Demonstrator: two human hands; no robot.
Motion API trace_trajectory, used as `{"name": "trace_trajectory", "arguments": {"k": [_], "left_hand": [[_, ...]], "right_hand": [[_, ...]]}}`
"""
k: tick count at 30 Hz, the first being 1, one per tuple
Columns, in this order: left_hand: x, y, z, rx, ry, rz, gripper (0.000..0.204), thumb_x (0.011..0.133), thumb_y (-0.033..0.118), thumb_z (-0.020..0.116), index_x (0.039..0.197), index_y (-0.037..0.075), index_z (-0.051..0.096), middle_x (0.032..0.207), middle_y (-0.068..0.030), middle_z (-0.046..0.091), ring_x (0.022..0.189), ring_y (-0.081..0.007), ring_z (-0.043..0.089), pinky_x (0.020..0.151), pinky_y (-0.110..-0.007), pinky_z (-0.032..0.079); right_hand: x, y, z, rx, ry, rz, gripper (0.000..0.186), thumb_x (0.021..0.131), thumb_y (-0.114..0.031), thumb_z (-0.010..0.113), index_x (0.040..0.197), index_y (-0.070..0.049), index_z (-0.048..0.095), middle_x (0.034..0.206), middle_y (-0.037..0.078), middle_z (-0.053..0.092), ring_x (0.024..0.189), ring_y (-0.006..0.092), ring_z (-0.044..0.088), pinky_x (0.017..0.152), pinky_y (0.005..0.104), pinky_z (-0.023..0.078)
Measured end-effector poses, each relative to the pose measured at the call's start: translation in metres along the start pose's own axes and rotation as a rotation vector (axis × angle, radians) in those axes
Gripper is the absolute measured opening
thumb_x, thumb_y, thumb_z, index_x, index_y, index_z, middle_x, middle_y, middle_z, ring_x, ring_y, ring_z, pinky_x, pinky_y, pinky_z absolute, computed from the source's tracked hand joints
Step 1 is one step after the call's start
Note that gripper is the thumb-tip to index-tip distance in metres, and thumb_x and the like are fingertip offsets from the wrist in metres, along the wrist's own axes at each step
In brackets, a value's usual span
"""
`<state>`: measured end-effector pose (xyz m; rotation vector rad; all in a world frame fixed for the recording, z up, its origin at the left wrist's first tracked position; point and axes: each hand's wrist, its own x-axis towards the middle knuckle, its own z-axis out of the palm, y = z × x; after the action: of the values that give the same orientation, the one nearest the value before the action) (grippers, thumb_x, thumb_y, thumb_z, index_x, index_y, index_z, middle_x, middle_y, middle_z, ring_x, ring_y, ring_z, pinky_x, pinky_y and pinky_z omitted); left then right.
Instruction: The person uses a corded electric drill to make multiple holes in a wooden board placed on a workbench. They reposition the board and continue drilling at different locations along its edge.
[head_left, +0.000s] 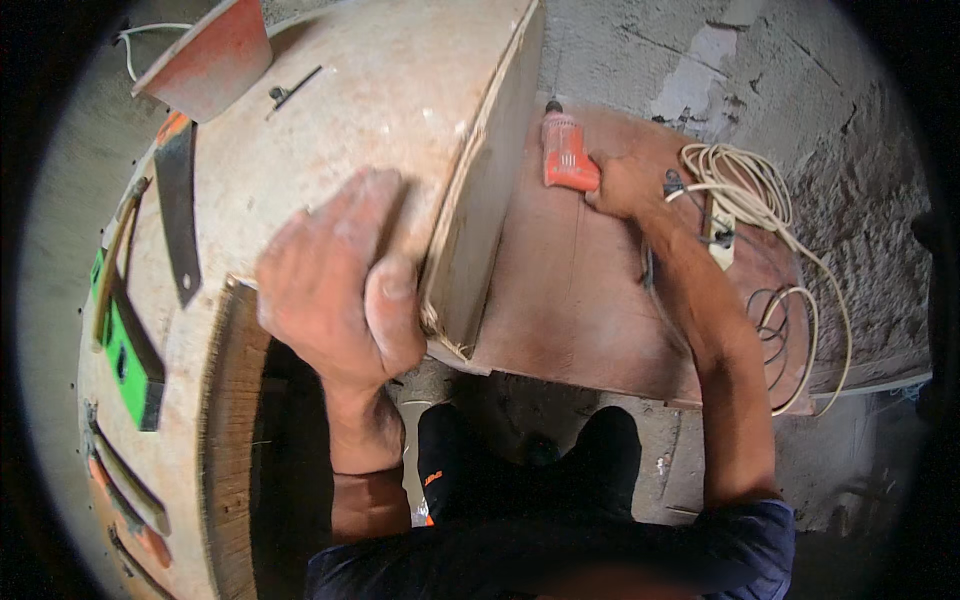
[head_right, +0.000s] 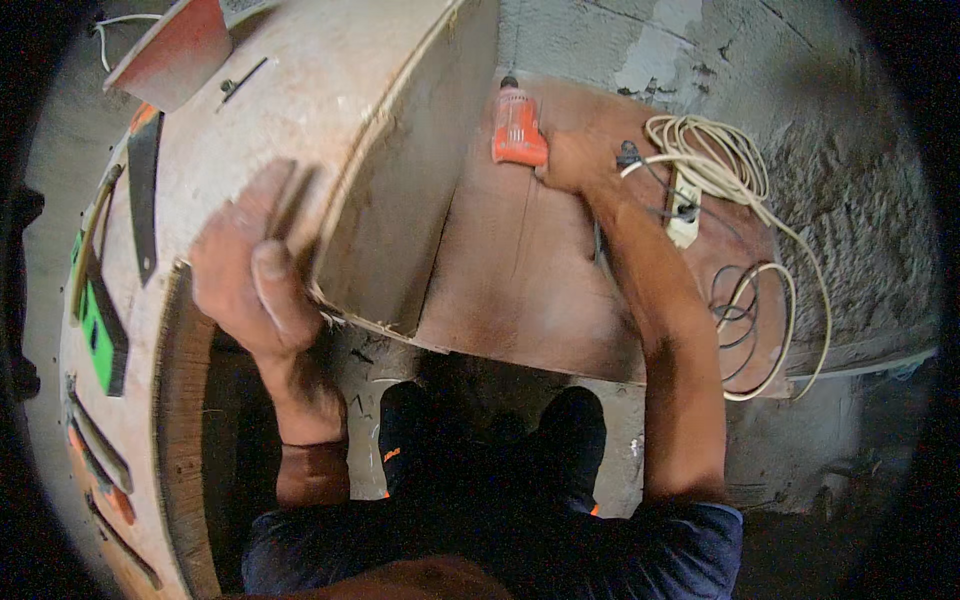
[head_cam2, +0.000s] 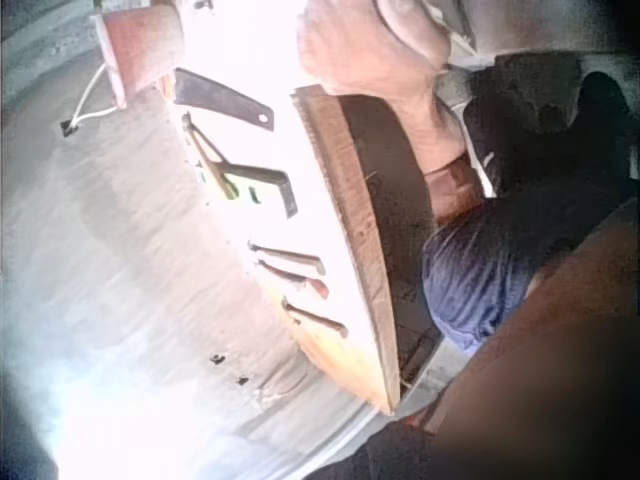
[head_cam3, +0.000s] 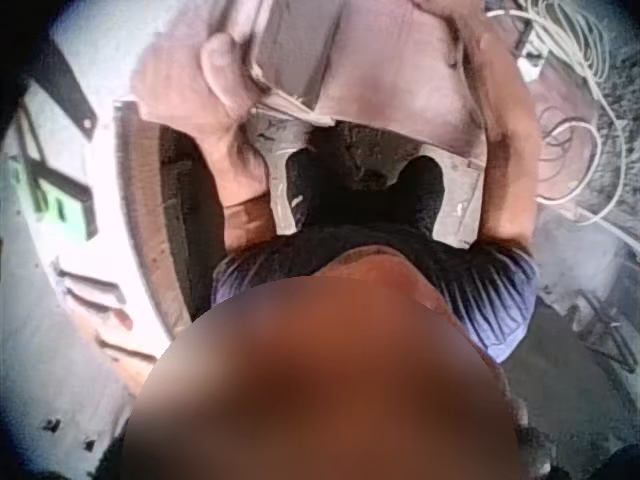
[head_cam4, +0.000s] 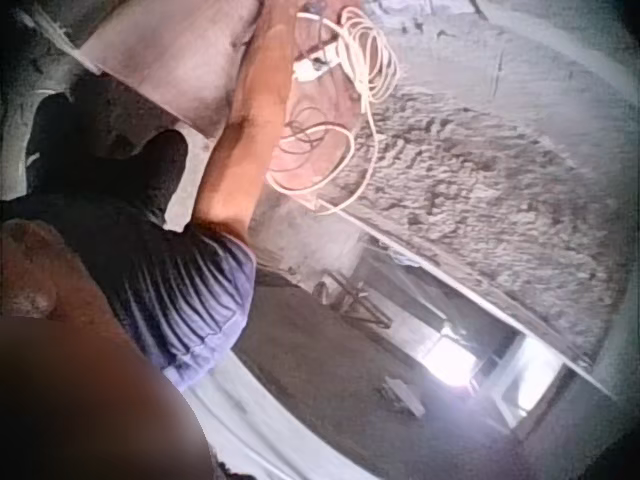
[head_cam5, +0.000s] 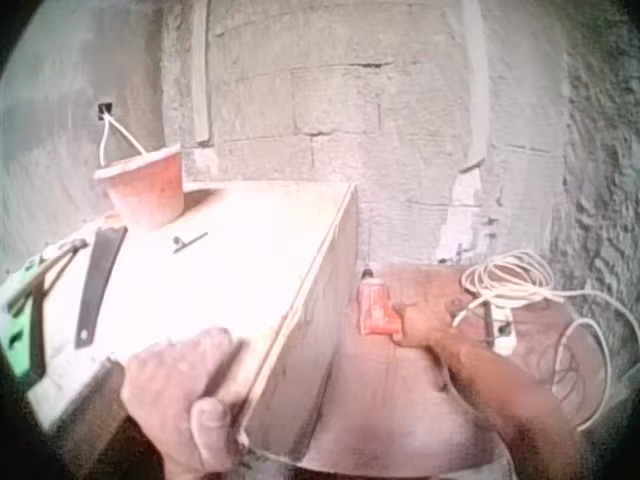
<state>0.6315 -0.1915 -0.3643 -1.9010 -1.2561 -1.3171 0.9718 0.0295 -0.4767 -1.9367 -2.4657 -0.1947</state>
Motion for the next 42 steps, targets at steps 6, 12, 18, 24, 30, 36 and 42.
{"name": "trace_trajectory", "arguments": {"k": [6,12,18,24,30,36,42], "left_hand": [[-0.010,-0.005,0.006,-0.094,0.097,0.107,0.065,0.111,0.050,0.037,0.120,0.001,0.079,0.108,-0.0180,0.080,0.100,-0.0314,0.075,0.095,-0.039,0.054],[-0.013,0.011,0.000,-0.285,0.097,0.121,0.044,0.104,0.040,0.057,0.108,0.000,0.074,0.087,-0.0184,0.071,0.082,-0.0279,0.068,0.077,-0.038,0.051],[-0.023,0.024,0.015,-0.080,0.337,0.142,0.039,0.102,0.037,0.065,0.093,0.000,0.072,0.075,-0.0143,0.068,0.070,-0.0252,0.067,0.069,-0.036,0.050],[-0.020,-0.012,0.011,-0.273,0.179,0.097,0.045,0.106,0.041,0.063,0.121,0.002,0.079,0.093,-0.0122,0.079,0.086,-0.0178,0.072,0.082,-0.032,0.056],[-0.019,-0.016,0.018,-0.217,0.270,0.231,0.042,0.106,0.038,0.065,0.122,0.002,0.079,0.091,-0.0111,0.078,0.082,-0.0168,0.071,0.080,-0.031,0.056],[-0.020,-0.015,0.017,-0.272,0.239,0.155,0.041,0.106,0.037,0.066,0.121,0.001,0.079,0.092,-0.0105,0.078,0.081,-0.0172,0.071,0.080,-0.031,0.056],[-0.018,-0.016,0.018,-0.279,0.273,0.215,0.042,0.104,0.036,0.068,0.121,-0.001,0.078,0.091,-0.0115,0.077,0.081,-0.0166,0.070,0.080,-0.031,0.056]], "right_hand": [[0.005,0.001,0.024,-0.039,0.124,-0.006,0.063,0.076,-0.035,0.075,0.135,-0.012,0.072,0.112,0.023,0.077,0.105,0.0417,0.074,0.095,0.0529,0.057],[-0.004,-0.006,0.024,-0.020,0.239,-0.058,0.054,0.074,-0.033,0.074,0.123,-0.012,0.075,0.116,0.023,0.076,0.112,0.0420,0.072,0.099,0.0532,0.056],[-0.004,-0.008,0.020,-0.011,0.246,-0.063,0.057,0.069,-0.033,0.072,0.121,-0.011,0.075,0.109,0.024,0.077,0.105,0.0439,0.072,0.095,0.0533,0.056],[0.007,-0.004,0.024,0.049,0.241,-0.047,0.055,0.070,-0.031,0.071,0.120,-0.009,0.075,0.109,0.025,0.076,0.105,0.0447,0.072,0.096,0.0527,0.056],[0.007,-0.005,0.021,0.066,0.213,-0.042,0.054,0.070,-0.030,0.071,0.120,-0.011,0.075,0.107,0.025,0.077,0.104,0.0447,0.072,0.094,0.0527,0.056],[0.007,-0.007,0.021,0.054,0.217,-0.028,0.053,0.069,-0.031,0.072,0.118,-0.011,0.075,0.105,0.024,0.077,0.102,0.0447,0.072,0.092,0.0535,0.056],[0.015,-0.009,0.026,-0.029,0.212,0.006,0.055,0.074,-0.033,0.075,0.124,-0.010,0.074,0.114,0.022,0.077,0.110,0.0420,0.072,0.097,0.0542,0.056]]}}
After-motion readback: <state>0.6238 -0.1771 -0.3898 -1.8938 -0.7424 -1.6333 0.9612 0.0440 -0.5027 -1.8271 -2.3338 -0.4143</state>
